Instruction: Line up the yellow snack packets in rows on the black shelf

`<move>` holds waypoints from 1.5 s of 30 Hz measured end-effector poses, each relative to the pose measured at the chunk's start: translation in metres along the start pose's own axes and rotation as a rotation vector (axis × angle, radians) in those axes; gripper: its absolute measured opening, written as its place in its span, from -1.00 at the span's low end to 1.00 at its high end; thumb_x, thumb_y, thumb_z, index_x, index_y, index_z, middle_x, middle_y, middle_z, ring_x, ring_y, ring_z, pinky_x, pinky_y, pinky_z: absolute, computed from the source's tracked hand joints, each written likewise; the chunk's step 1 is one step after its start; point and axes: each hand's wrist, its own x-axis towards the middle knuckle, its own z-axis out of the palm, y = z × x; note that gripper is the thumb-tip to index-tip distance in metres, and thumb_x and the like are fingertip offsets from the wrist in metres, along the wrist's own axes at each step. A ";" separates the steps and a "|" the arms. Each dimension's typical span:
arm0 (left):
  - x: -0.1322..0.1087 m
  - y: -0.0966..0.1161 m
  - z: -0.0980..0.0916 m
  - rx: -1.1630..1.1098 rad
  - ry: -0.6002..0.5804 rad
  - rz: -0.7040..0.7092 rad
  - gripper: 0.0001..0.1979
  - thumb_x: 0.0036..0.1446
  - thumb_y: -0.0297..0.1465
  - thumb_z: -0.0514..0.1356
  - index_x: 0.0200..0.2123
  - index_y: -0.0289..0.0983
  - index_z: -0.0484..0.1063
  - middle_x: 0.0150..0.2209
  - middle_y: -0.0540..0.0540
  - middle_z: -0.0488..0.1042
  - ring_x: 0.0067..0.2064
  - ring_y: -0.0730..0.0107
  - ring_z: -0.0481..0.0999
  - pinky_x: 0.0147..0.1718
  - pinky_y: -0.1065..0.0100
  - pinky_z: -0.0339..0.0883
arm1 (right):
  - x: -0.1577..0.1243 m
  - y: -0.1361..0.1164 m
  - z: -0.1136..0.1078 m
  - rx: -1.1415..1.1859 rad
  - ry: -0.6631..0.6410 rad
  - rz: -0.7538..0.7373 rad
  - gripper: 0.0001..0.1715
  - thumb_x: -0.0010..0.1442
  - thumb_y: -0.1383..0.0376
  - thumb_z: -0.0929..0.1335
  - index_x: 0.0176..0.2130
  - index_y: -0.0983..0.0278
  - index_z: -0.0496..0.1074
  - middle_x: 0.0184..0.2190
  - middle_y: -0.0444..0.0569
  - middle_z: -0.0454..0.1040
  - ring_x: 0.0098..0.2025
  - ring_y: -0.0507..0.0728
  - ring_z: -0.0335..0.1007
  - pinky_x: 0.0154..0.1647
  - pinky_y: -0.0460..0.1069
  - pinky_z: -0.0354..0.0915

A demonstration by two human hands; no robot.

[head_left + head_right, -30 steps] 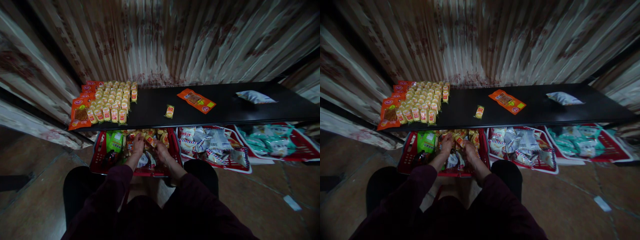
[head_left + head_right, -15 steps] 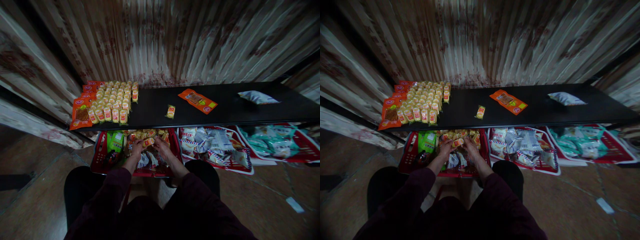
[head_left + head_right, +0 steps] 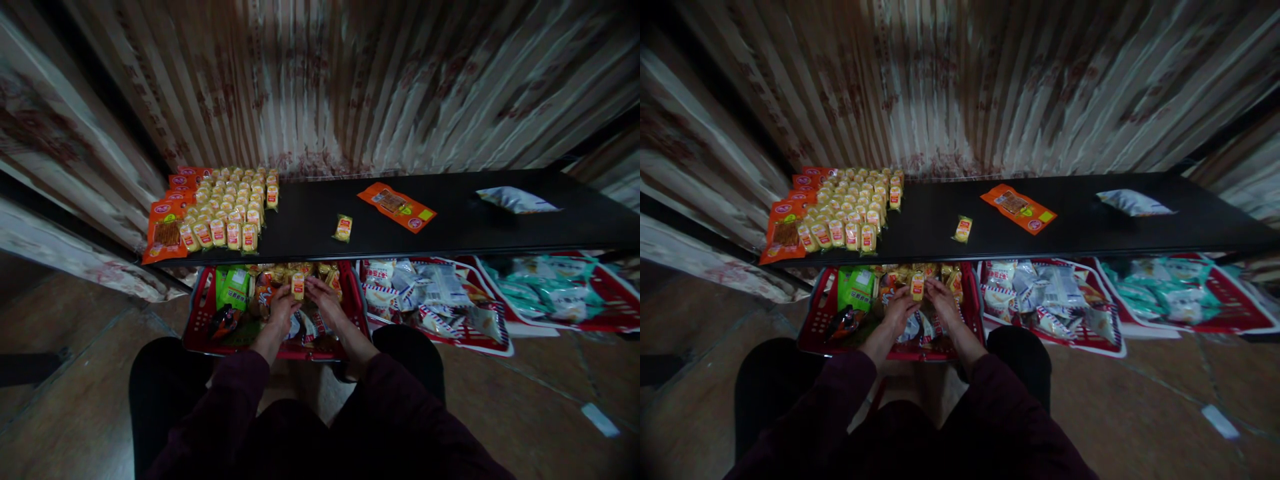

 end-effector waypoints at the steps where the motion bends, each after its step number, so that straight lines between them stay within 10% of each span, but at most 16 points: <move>1: 0.000 0.001 0.000 0.010 0.001 0.008 -0.68 -0.12 -0.54 0.19 -0.20 -0.26 0.40 -0.42 -0.02 0.49 -0.43 0.52 0.45 -0.21 0.26 0.40 | -0.001 -0.001 0.001 -0.009 -0.006 -0.002 -0.54 -0.22 0.14 0.49 -0.26 0.24 0.50 -0.23 -0.02 0.56 -0.15 0.16 0.46 -0.05 0.09 0.31; 12: -0.001 -0.004 0.001 -0.028 0.030 0.056 -0.76 -0.11 -0.35 0.28 -0.31 -0.26 0.37 -0.34 -0.05 0.48 -0.37 0.49 0.47 -0.23 0.27 0.39 | -0.006 0.002 0.000 -0.083 -0.047 -0.032 -0.51 -0.21 0.11 0.49 -0.23 0.24 0.52 -0.24 0.00 0.56 -0.17 0.17 0.46 -0.07 0.08 0.30; 45: -0.020 0.005 0.016 0.156 0.113 0.231 -0.78 -0.08 -0.63 0.08 -0.33 -0.26 0.29 -0.38 0.00 0.41 -0.44 0.57 0.40 -0.48 0.52 0.29 | -0.012 0.000 0.003 -0.036 -0.055 -0.011 -0.55 -0.24 0.24 0.49 -0.25 0.22 0.51 -0.34 -0.08 0.55 -0.25 0.10 0.42 -0.13 0.02 0.29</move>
